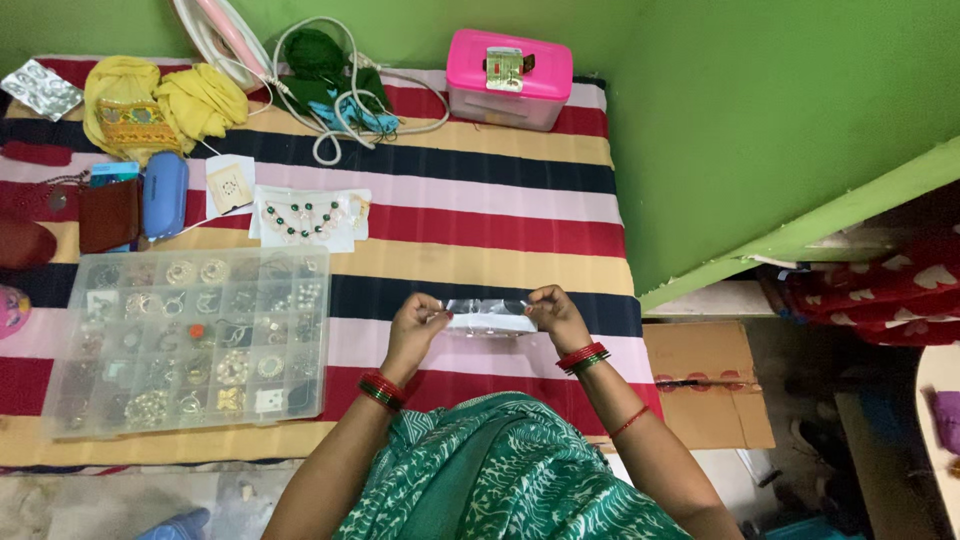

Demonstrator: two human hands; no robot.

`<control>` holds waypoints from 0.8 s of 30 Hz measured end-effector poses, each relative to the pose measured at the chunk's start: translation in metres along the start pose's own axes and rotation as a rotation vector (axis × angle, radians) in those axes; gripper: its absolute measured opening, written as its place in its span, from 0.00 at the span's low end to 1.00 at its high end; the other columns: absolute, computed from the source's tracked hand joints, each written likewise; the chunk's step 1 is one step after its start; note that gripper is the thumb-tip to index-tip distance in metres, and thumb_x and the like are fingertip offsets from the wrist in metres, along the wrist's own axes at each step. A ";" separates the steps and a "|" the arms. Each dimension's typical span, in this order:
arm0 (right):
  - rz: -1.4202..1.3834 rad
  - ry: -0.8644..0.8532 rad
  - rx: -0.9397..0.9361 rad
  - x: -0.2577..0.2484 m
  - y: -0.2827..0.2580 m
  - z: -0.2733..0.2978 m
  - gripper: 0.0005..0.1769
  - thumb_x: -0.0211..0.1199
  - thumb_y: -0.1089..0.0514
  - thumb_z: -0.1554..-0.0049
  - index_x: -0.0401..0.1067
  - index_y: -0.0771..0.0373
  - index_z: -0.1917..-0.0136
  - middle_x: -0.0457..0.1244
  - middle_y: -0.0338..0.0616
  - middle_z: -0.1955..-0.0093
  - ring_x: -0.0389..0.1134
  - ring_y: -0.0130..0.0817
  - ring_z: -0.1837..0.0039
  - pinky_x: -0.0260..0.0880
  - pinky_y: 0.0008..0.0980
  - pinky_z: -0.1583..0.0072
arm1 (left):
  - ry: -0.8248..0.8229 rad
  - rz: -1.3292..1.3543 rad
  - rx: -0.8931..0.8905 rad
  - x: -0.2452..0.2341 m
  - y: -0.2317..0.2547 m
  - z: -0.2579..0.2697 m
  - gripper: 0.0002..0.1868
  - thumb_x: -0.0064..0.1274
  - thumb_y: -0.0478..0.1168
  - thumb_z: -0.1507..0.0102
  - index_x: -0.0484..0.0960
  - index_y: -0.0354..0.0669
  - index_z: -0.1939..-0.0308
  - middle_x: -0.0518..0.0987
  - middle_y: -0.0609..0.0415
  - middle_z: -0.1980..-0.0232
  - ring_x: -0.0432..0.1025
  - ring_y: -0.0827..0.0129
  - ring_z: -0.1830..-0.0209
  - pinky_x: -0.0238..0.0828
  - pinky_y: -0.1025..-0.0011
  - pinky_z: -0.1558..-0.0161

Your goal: The person arranges small pink and white decorative items on a white card, then places the card into a clear plastic sleeve and seals it. They handle a small white packet and a gold-colored decorative item, placing them on the bed. The person also picks up a metal cup from a nearby table and sets it down.

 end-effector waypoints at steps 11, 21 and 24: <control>1.009 0.128 -0.593 0.061 -0.105 0.063 0.13 0.71 0.59 0.45 0.75 0.59 0.46 0.70 0.44 0.49 0.72 0.38 0.47 0.72 0.36 0.43 | 0.044 -0.479 0.063 -0.003 0.020 0.010 0.11 0.52 0.36 0.36 0.82 0.42 0.50 0.83 0.57 0.63 0.75 0.73 0.67 0.72 0.74 0.62; 1.269 -0.184 -0.874 0.148 -0.107 0.077 0.16 0.67 0.56 0.44 0.75 0.62 0.43 0.71 0.48 0.48 0.73 0.45 0.48 0.72 0.43 0.43 | -0.071 -1.088 0.825 0.046 0.107 0.043 0.21 0.60 0.46 0.45 0.83 0.35 0.54 0.80 0.41 0.47 0.74 0.51 0.46 0.65 0.53 0.43; 1.269 -0.175 -0.854 0.144 -0.098 0.070 0.13 0.67 0.54 0.43 0.76 0.61 0.46 0.71 0.47 0.53 0.74 0.44 0.52 0.72 0.41 0.47 | -0.350 -1.139 0.683 0.059 0.087 0.041 0.17 0.59 0.42 0.39 0.84 0.37 0.49 0.82 0.47 0.54 0.75 0.56 0.48 0.59 0.49 0.34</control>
Point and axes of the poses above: each hand's wrist, its own z-axis away from the middle knuckle, its own x-axis out of the palm, y = z × x, the point moved 8 cm from there along -z, towards the middle knuckle
